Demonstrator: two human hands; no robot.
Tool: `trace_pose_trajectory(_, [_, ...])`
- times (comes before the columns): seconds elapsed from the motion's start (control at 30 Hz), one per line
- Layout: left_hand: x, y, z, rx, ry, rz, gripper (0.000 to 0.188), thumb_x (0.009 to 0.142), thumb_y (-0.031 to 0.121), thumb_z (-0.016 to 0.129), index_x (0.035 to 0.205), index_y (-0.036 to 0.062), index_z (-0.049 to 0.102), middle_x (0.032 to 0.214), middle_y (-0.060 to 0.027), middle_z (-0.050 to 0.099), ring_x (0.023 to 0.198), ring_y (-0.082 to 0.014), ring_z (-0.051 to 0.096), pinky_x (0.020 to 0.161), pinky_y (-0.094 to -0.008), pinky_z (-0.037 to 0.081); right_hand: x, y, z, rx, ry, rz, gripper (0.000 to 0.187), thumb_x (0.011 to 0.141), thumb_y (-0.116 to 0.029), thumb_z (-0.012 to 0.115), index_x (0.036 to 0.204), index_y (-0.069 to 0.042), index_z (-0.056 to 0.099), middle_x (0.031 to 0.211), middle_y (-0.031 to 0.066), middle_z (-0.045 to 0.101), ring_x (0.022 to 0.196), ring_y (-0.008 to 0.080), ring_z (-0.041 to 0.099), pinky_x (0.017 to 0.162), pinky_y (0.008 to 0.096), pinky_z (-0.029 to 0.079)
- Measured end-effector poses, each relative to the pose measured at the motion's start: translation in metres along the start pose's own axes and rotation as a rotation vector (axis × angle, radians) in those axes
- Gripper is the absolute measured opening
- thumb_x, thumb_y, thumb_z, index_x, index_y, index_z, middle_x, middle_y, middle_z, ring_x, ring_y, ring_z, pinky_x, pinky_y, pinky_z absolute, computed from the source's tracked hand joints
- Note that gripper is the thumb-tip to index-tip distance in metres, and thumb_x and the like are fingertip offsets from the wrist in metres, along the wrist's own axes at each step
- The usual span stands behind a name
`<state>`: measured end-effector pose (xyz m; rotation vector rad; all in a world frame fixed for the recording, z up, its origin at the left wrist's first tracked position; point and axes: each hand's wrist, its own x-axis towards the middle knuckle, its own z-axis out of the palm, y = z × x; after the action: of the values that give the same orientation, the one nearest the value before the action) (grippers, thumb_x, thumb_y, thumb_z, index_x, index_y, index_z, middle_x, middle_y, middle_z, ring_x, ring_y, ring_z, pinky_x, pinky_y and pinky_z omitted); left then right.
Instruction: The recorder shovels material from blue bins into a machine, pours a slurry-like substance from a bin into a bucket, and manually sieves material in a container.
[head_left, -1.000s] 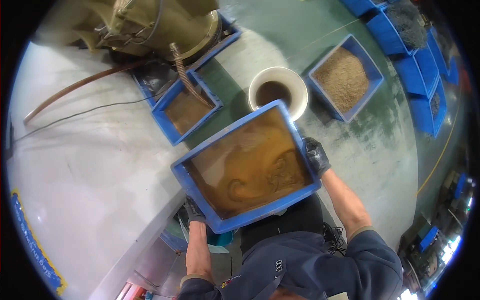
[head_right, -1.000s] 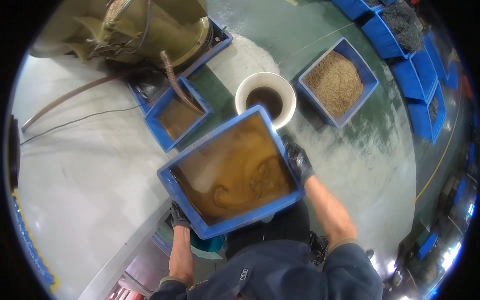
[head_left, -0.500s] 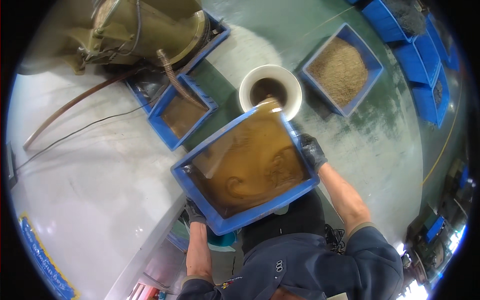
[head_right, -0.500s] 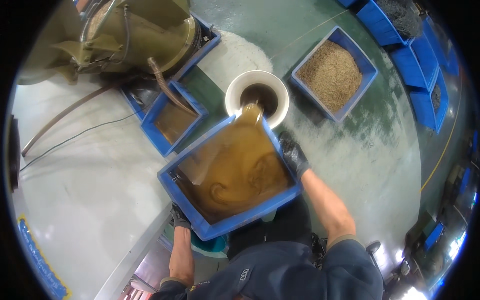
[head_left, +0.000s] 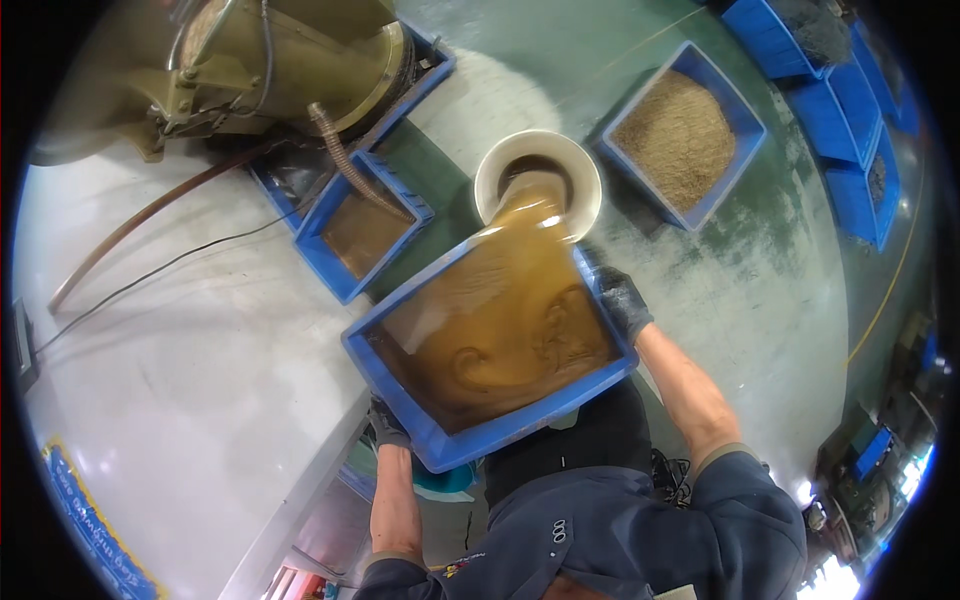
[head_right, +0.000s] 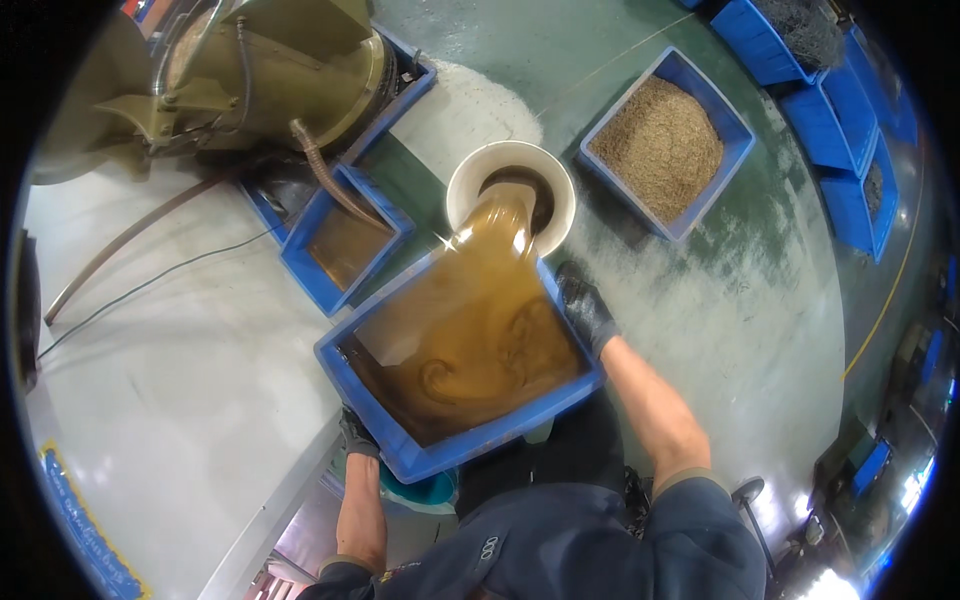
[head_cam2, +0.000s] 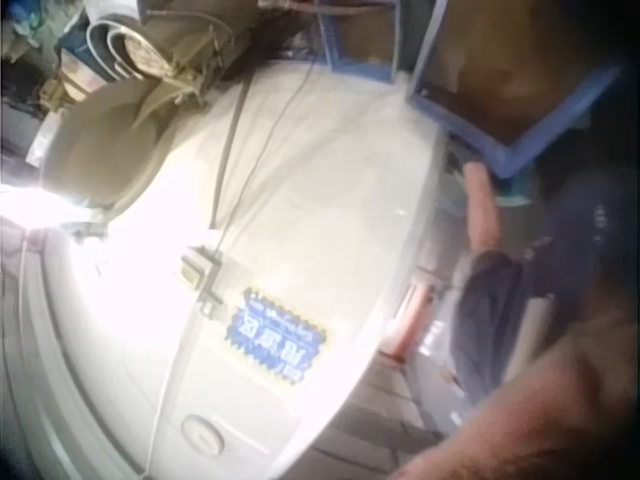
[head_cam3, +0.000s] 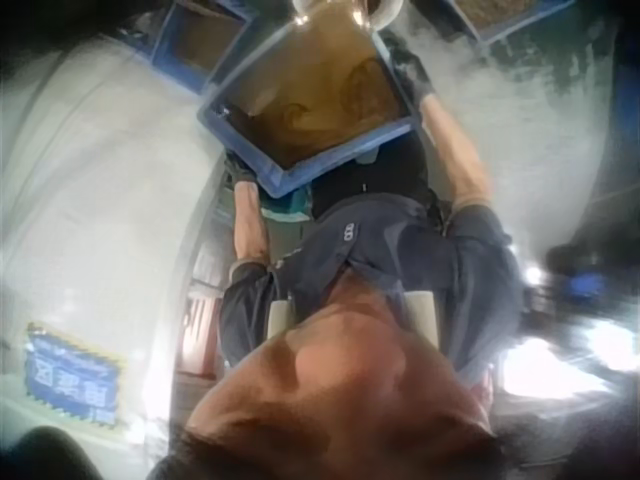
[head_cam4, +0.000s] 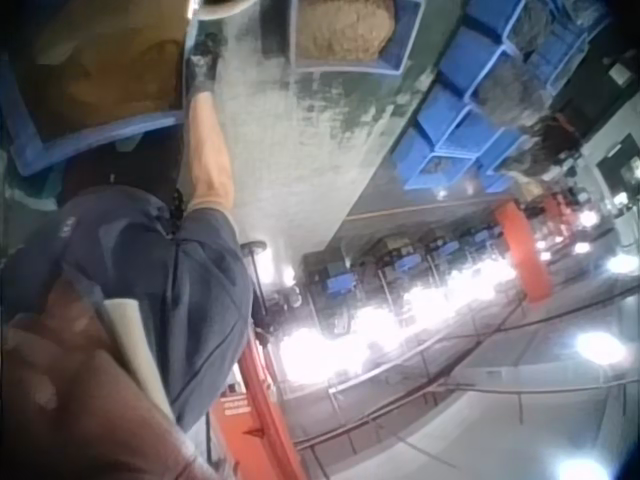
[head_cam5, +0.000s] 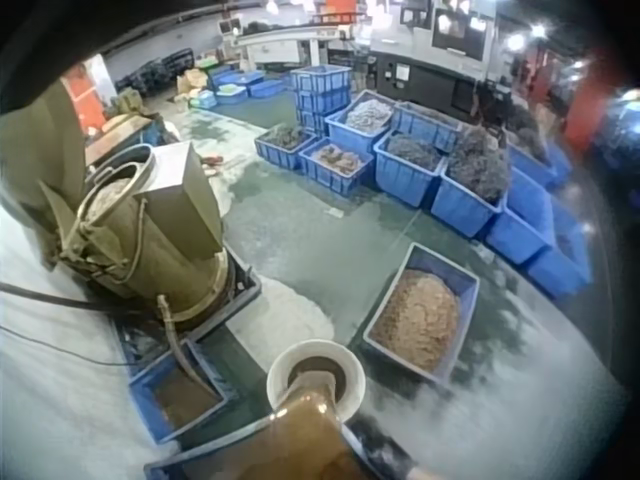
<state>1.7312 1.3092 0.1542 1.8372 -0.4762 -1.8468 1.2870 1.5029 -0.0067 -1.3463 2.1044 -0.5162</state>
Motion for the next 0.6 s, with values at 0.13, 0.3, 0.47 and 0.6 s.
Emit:
trace_pose_trajectory(0.13, [-0.005,0.004,0.014,0.104,0.054,-0.009,0.047,0.102,0.037,0.035,0.138,0.0083,0.043,0.130,-0.0078,0.054,0.114,-0.0247,0.052,0.096,-0.0325,0.044,0.001,-0.011,-0.015,0.114,-0.048,0.094,0.034,0.094,-0.009,0.038,0.122,0.006,0.052,0.111,0.0255,0.059,0.092,0.0328,0.060,0.078,0.0377,0.049])
trace_pose_trajectory(0.3, [0.000,0.001,0.007,0.098,0.011,0.011,0.047,0.102,0.037,0.036,0.138,0.0077,0.043,0.130,-0.0085,0.054,0.113,-0.0246,0.053,0.097,-0.0325,0.045,0.011,-0.041,-0.047,0.445,-0.046,0.358,0.034,0.097,-0.018,0.039,0.120,0.002,0.054,0.111,0.0249,0.059,0.098,0.0343,0.059,0.082,0.0412,0.046])
trace_pose_trajectory(0.47, [-0.001,-0.003,0.006,-0.014,-0.009,0.034,0.045,0.101,0.035,0.038,0.136,0.0075,0.045,0.127,-0.0091,0.056,0.110,-0.0239,0.055,0.095,-0.0320,0.046,0.010,-0.041,-0.047,0.553,-0.038,0.399,0.033,0.098,-0.019,0.039,0.118,0.001,0.056,0.112,0.0242,0.059,0.099,0.0358,0.058,0.084,0.0413,0.045])
trace_pose_trajectory(0.6, [-0.007,0.000,0.014,-0.003,0.008,0.012,0.044,0.101,0.034,0.040,0.136,0.0074,0.045,0.126,-0.0093,0.056,0.109,-0.0237,0.055,0.095,-0.0321,0.046,0.005,-0.033,-0.044,0.550,-0.054,0.402,0.032,0.097,-0.019,0.040,0.117,0.001,0.056,0.110,0.0229,0.060,0.100,0.0336,0.059,0.085,0.0393,0.045])
